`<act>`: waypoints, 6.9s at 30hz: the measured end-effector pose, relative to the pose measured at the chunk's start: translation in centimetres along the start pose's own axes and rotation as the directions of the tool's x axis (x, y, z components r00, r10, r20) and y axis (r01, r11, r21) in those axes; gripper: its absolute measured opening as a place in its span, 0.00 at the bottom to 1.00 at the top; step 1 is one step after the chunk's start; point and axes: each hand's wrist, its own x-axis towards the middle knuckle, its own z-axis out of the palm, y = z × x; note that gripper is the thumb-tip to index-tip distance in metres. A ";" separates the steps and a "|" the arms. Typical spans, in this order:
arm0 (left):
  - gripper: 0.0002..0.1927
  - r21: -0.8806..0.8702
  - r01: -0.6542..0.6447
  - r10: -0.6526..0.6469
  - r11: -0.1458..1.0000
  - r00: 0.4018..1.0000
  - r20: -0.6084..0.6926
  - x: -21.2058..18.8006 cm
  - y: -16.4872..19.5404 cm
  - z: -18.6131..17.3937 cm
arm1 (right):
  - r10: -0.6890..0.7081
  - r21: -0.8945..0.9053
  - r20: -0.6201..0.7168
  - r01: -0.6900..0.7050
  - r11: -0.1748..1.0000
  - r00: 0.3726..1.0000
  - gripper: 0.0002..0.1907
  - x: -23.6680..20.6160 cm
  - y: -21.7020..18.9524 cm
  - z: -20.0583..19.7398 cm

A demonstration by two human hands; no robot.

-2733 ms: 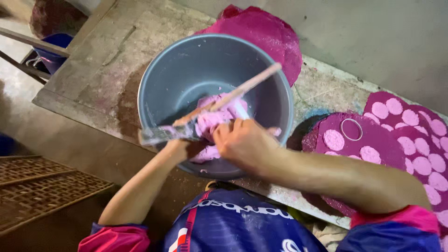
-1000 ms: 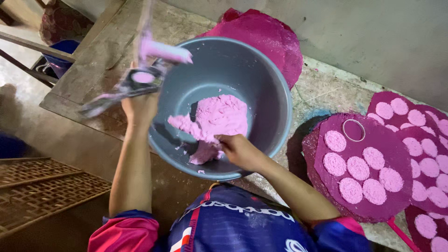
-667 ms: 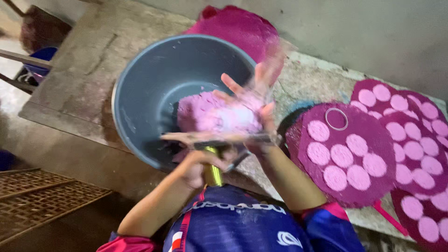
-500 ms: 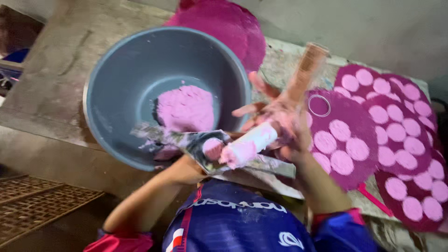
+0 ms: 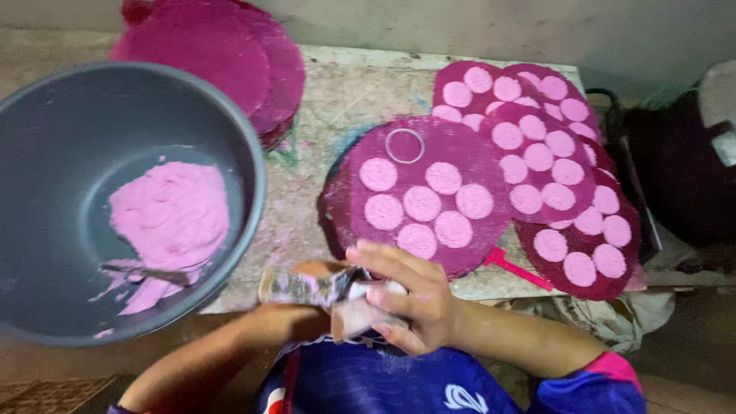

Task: The person fills a handheld extruder tool with pink paste from a large basin and presses the tool to deposit round paste discs onto circular magenta mats, repeating the cycle and stacking filled mats aside. The person works through the paste batch one disc at a time.

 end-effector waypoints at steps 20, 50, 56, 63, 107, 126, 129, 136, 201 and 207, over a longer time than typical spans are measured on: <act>0.20 -0.135 0.165 -0.211 0.977 0.648 -0.732 21.6 -8.0 -16.0 | 0.863 0.724 -0.065 -0.572 0.386 0.500 0.50 -20.1 2.7 -7.7; 0.18 0.791 0.235 0.322 0.566 0.820 -0.474 8.6 -10.1 1.4 | 0.919 0.703 0.034 -0.664 0.256 0.392 0.51 -13.2 2.4 -3.4; 0.44 0.047 -0.386 0.353 0.921 0.781 -0.516 10.8 -6.8 -4.3 | 0.886 0.617 0.358 -0.787 0.013 0.295 0.48 -14.3 4.4 -4.4; 0.43 -0.877 -0.464 0.646 0.123 0.708 -0.284 14.3 -3.8 -7.6 | 0.525 0.380 0.840 -0.841 -0.384 0.139 0.48 -10.0 6.6 -6.5; 0.12 -0.699 -0.700 0.396 -0.146 0.606 -0.690 18.7 -11.8 -11.0 | 0.892 -0.212 0.444 -0.977 0.014 -0.083 0.41 -2.6 11.8 -5.3; 0.20 -0.525 -0.802 0.351 0.284 0.596 -0.722 16.5 -7.6 -14.3 | 0.927 -0.119 0.251 -0.942 0.315 0.279 0.37 -3.5 12.7 -4.4; 0.17 -0.281 -0.552 0.184 0.785 0.642 -0.744 14.0 -7.7 -12.6 | 0.863 0.087 0.235 -0.894 0.440 0.447 0.41 -5.3 11.7 -4.6; 0.64 0.717 0.128 0.226 0.685 0.898 -0.377 11.6 -10.1 -5.0 | 0.841 0.371 0.075 -0.798 0.475 0.535 0.49 -9.1 9.6 -7.8; 0.25 -0.594 -0.802 -0.119 -0.063 0.597 -0.793 22.0 -7.1 -17.5 | 0.941 -0.425 0.224 -0.843 0.329 0.254 0.35 -0.8 19.9 -5.3; 0.25 -0.557 -0.830 -0.052 -0.008 0.557 -0.829 21.9 -6.2 -18.9 | 0.938 -0.429 0.160 -0.834 0.348 0.309 0.35 -0.2 20.2 -4.7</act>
